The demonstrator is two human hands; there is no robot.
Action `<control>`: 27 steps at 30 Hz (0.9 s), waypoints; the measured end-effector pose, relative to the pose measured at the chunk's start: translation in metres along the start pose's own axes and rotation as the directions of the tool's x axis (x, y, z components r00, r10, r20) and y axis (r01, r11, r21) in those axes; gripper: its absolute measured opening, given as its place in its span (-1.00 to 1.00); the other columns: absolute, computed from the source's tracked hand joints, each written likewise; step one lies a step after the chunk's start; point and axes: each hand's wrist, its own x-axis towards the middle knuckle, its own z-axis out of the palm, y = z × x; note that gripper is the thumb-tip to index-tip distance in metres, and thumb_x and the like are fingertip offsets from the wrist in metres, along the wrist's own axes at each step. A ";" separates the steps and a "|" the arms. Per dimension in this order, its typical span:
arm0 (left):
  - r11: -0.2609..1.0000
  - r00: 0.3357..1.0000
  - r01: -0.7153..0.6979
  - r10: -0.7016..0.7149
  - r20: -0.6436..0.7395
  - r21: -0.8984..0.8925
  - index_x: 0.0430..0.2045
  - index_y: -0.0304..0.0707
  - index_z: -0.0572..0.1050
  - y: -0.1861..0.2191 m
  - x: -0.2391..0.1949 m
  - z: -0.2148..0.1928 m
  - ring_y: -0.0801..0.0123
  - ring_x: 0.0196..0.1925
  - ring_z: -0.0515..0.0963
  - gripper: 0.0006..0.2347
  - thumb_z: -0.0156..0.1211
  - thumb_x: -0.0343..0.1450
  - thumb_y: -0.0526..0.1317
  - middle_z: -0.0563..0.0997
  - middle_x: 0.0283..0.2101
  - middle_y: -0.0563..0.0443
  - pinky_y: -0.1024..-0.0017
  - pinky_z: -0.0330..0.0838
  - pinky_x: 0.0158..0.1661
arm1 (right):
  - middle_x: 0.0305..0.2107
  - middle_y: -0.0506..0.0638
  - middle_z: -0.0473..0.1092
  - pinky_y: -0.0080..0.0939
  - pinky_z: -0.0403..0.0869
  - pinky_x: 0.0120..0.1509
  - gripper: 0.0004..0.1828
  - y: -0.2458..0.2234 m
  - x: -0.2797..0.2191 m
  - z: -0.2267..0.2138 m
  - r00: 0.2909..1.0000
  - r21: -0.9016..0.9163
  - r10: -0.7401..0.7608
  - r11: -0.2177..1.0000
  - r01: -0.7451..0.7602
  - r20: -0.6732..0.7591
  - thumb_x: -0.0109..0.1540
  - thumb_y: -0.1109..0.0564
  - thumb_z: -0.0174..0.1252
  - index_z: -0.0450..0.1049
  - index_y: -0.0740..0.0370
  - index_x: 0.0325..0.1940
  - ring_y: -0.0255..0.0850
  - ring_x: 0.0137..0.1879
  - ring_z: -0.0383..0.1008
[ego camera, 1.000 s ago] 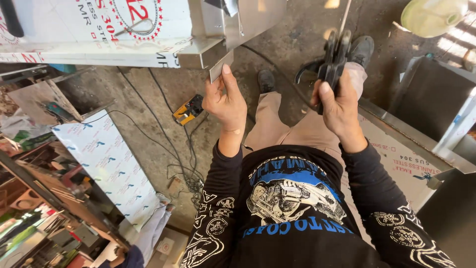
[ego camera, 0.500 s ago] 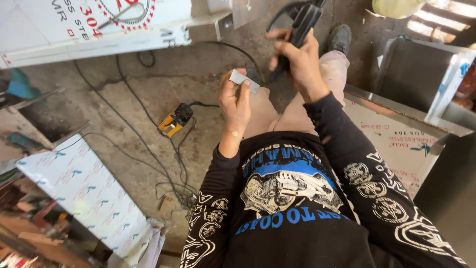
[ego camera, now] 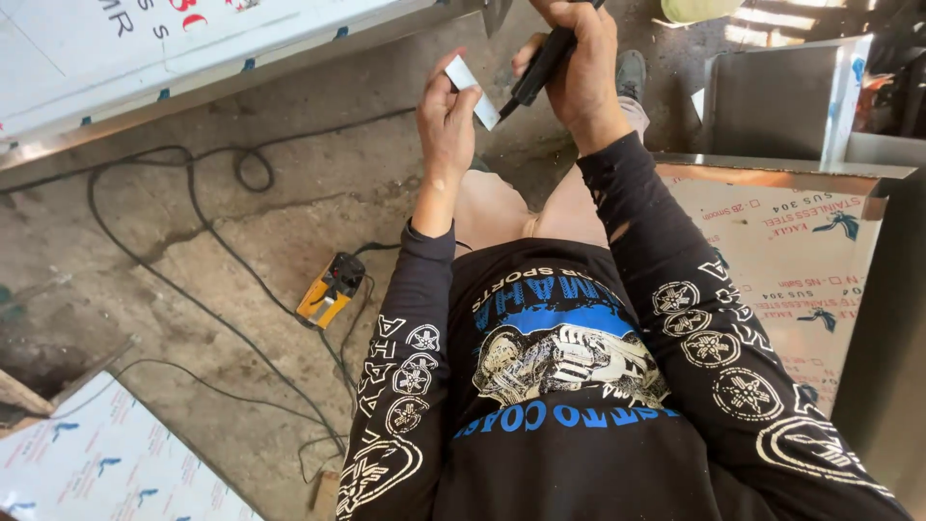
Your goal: The person works on a stainless steel frame on the workshop floor. They position a small metal piece against the frame, grind a metal piece with an angle grinder, clamp and file the piece, tap it with a hammer and mallet, and weld the piece to the frame with an arc electrode holder, producing sparks.
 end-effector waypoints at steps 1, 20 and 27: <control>0.997 0.998 -0.070 0.070 0.002 0.026 0.12 -0.38 0.50 -0.001 0.000 0.002 0.54 -0.24 0.56 -0.71 0.11 0.50 -0.35 0.55 0.07 -0.03 0.49 0.47 -0.13 | 0.31 0.25 0.41 0.02 0.59 -0.16 -0.64 0.005 0.000 -0.003 1.000 0.051 0.022 0.998 -0.021 -0.016 0.41 0.11 -0.04 0.37 0.38 0.21 0.06 -0.27 0.59; 0.946 0.852 -0.238 0.313 -0.419 0.222 -0.07 -0.50 0.57 0.112 -0.010 0.087 0.56 -0.03 0.65 -0.84 0.18 0.57 -0.32 0.68 0.03 -0.09 0.50 0.58 0.01 | -0.50 0.04 0.34 -0.15 0.42 -0.49 -0.71 -0.074 -0.019 -0.047 0.949 -0.227 0.271 0.926 -0.303 -0.162 0.34 0.23 0.14 0.13 0.17 -0.02 -0.17 -0.55 0.40; 0.761 0.738 -0.231 0.543 -0.400 0.607 -0.01 -0.40 0.62 0.142 0.021 0.145 0.52 0.02 0.67 -0.85 0.20 0.61 -0.31 0.69 -0.01 0.03 0.52 0.55 0.07 | -0.44 -0.01 0.36 -0.24 0.48 -0.27 -0.80 -0.113 -0.023 -0.102 0.961 -0.282 0.277 0.922 -0.266 -0.003 0.46 0.20 0.07 0.28 0.26 0.14 -0.24 -0.40 0.45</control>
